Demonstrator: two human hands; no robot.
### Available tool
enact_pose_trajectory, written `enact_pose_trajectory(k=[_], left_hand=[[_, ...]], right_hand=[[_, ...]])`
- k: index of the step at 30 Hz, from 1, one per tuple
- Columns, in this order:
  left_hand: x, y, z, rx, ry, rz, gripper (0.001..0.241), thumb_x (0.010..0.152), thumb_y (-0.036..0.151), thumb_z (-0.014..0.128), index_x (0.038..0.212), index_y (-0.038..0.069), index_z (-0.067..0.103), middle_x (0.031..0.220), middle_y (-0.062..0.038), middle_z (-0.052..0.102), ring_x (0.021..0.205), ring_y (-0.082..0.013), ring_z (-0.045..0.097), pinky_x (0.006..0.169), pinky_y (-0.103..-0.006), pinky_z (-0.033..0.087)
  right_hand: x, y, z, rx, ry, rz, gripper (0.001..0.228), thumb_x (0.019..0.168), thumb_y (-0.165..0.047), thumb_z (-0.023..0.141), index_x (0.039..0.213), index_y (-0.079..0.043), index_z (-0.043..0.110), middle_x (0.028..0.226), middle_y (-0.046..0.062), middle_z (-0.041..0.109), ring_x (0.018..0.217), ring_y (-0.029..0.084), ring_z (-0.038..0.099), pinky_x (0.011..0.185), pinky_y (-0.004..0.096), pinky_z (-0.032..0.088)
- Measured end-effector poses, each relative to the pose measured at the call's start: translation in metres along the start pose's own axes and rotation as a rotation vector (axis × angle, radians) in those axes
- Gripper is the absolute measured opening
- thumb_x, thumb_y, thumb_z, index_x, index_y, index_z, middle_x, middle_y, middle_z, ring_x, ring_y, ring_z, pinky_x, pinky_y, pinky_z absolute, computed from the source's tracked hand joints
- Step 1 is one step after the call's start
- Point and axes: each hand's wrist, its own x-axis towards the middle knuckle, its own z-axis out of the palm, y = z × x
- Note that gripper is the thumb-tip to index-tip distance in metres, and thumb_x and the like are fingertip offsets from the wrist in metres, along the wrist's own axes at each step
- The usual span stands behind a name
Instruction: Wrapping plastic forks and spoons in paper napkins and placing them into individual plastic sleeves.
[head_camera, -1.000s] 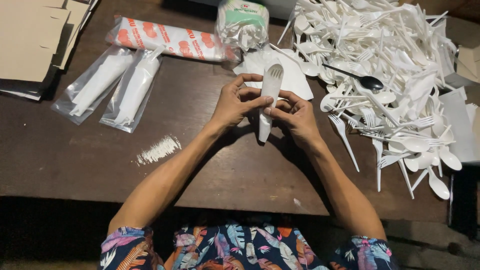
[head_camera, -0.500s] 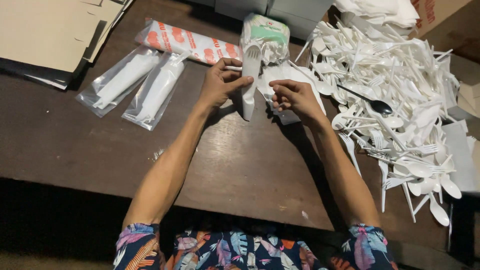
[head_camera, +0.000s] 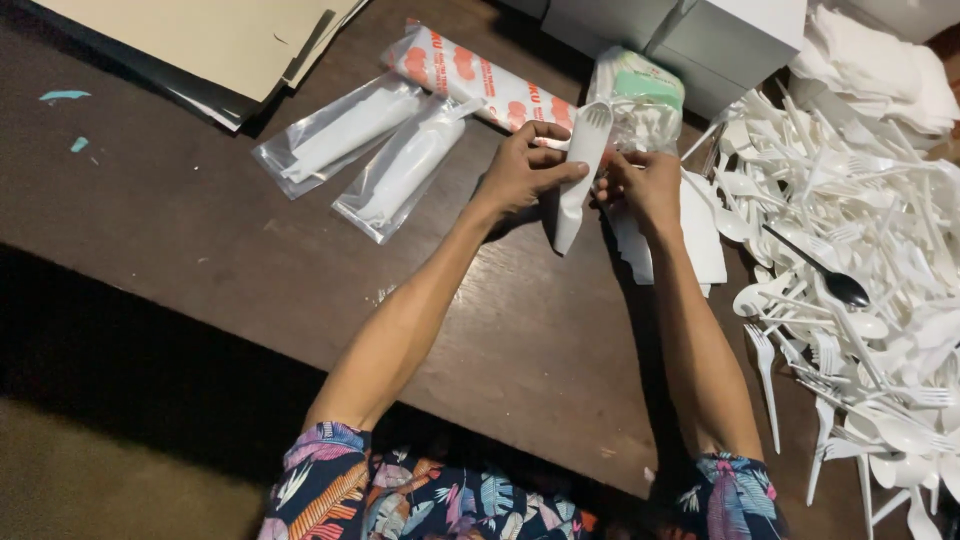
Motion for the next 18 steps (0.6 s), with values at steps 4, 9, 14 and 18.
enact_pose_trajectory(k=[4, 9, 14, 18], left_hand=[[-0.002, 0.007, 0.000, 0.024, -0.012, -0.011, 0.057, 0.074, 0.012, 0.095, 0.120, 0.009, 0.062, 0.094, -0.013, 0.078, 0.084, -0.0174, 0.074, 0.074, -0.0296, 0.068], [-0.001, 0.004, -0.001, 0.044, -0.016, -0.036, 0.060, 0.075, 0.015, 0.096, 0.122, 0.008, 0.060, 0.095, -0.014, 0.078, 0.085, -0.0175, 0.075, 0.076, -0.0289, 0.067], [-0.005, 0.010, -0.002, 0.060, -0.036, -0.053, 0.062, 0.077, 0.016, 0.094, 0.127, 0.009, 0.057, 0.097, -0.014, 0.077, 0.086, -0.0181, 0.075, 0.077, -0.0293, 0.067], [0.000, 0.005, -0.003, 0.073, -0.030, -0.050, 0.070, 0.079, 0.014, 0.093, 0.135, 0.008, 0.051, 0.096, -0.013, 0.077, 0.087, -0.0182, 0.074, 0.078, -0.0272, 0.066]], right_hand=[[0.013, 0.013, 0.006, 0.014, 0.051, 0.059, 0.028, 0.095, -0.019, 0.068, 0.108, 0.006, 0.070, 0.068, 0.018, 0.070, 0.051, 0.022, 0.072, 0.038, 0.031, 0.059], [0.008, 0.013, 0.003, 0.077, 0.027, 0.119, 0.026, 0.096, -0.020, 0.066, 0.106, 0.004, 0.068, 0.069, 0.016, 0.069, 0.051, 0.018, 0.070, 0.038, 0.029, 0.058], [-0.014, 0.001, -0.009, 0.102, -0.010, 0.137, 0.024, 0.094, -0.022, 0.071, 0.100, 0.002, 0.068, 0.067, 0.012, 0.066, 0.051, 0.015, 0.068, 0.037, 0.024, 0.053], [-0.036, -0.011, -0.023, 0.111, 0.011, 0.116, 0.030, 0.093, -0.029, 0.079, 0.095, 0.000, 0.069, 0.063, 0.011, 0.062, 0.049, 0.014, 0.065, 0.037, 0.022, 0.050]])
